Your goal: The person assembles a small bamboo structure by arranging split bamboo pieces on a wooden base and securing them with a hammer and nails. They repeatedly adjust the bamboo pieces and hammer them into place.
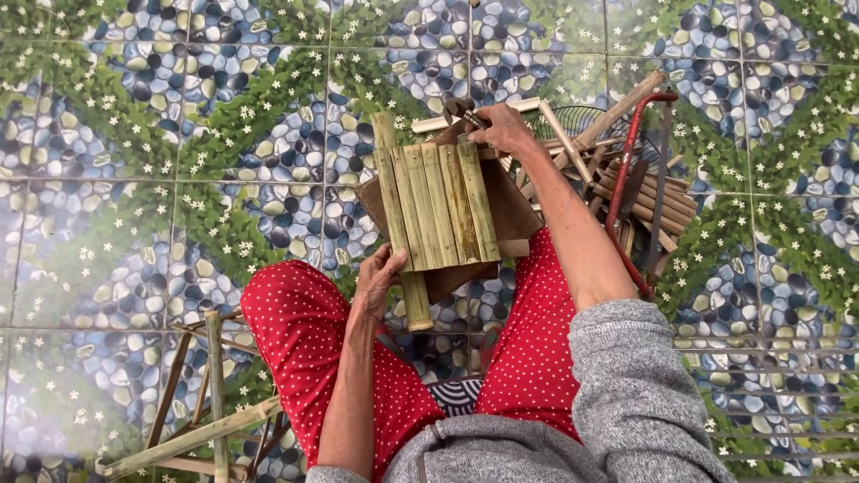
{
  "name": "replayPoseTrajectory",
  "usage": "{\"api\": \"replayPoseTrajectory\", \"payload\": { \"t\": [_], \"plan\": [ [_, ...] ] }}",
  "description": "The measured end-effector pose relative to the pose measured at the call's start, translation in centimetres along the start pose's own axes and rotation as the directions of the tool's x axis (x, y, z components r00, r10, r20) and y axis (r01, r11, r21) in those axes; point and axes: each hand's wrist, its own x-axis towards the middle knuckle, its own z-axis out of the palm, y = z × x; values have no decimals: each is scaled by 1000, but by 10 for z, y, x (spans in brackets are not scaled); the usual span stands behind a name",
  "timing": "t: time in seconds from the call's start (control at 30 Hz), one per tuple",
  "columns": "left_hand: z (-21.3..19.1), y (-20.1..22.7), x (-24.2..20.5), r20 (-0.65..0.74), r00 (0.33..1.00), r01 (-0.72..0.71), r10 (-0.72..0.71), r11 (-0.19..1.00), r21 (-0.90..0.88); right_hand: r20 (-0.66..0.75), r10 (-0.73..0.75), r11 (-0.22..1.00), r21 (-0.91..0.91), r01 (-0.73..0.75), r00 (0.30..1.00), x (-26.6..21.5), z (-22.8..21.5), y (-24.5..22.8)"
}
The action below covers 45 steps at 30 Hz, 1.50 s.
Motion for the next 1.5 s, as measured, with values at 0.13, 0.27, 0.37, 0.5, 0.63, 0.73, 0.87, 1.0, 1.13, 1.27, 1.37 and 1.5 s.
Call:
{"api": "replayPoseTrajectory", "payload": {
  "t": [0.13,0.27,0.37,0.5,0.63,0.73,0.87,1.0,1.13,1.27,1.37,1.5],
  "plan": [
    [3,9,-4,-29,1000,8,-7,999,36,-10,-20,1000,-10,20,1000,20,8,19],
    [-5,4,3,-66,995,-63,76,982,178,-4,-36,999,41,36,999,23,8,11],
    [-3,7,3,-78,991,-77,107,946,314,36,-83,997,4,83,996,-10,-3,-29],
    [3,12,0,-82,989,-91,121,948,305,113,-185,982,-18,188,976,-35,-13,-55],
    [6,4,7,-101,965,-194,241,920,341,94,-149,986,-58,155,984,-47,-15,-63],
    [-1,-15,18,-191,945,-179,267,907,381,-41,-258,962,-99,253,965,-58,-10,-46],
    [-1,-12,18,-236,906,-193,352,839,509,-102,-328,944,-84,320,939,-124,-23,-70],
    [-10,-38,29,-304,888,-260,346,922,288,-47,-175,973,145,180,983,-204,-42,-102],
    [-5,-34,27,-352,879,-286,322,946,152,9,-106,981,163,103,994,-246,-44,-84],
    [5,-23,20,-356,883,-303,306,951,64,11,-94,989,118,92,996,-275,-38,-61],
    [7,-33,25,-370,877,-318,308,947,35,36,-68,993,100,65,997,-294,-32,-43],
    [9,-40,30,-403,856,-334,325,941,50,44,13,997,74,-16,999,-311,-23,-21]
  ]
}}
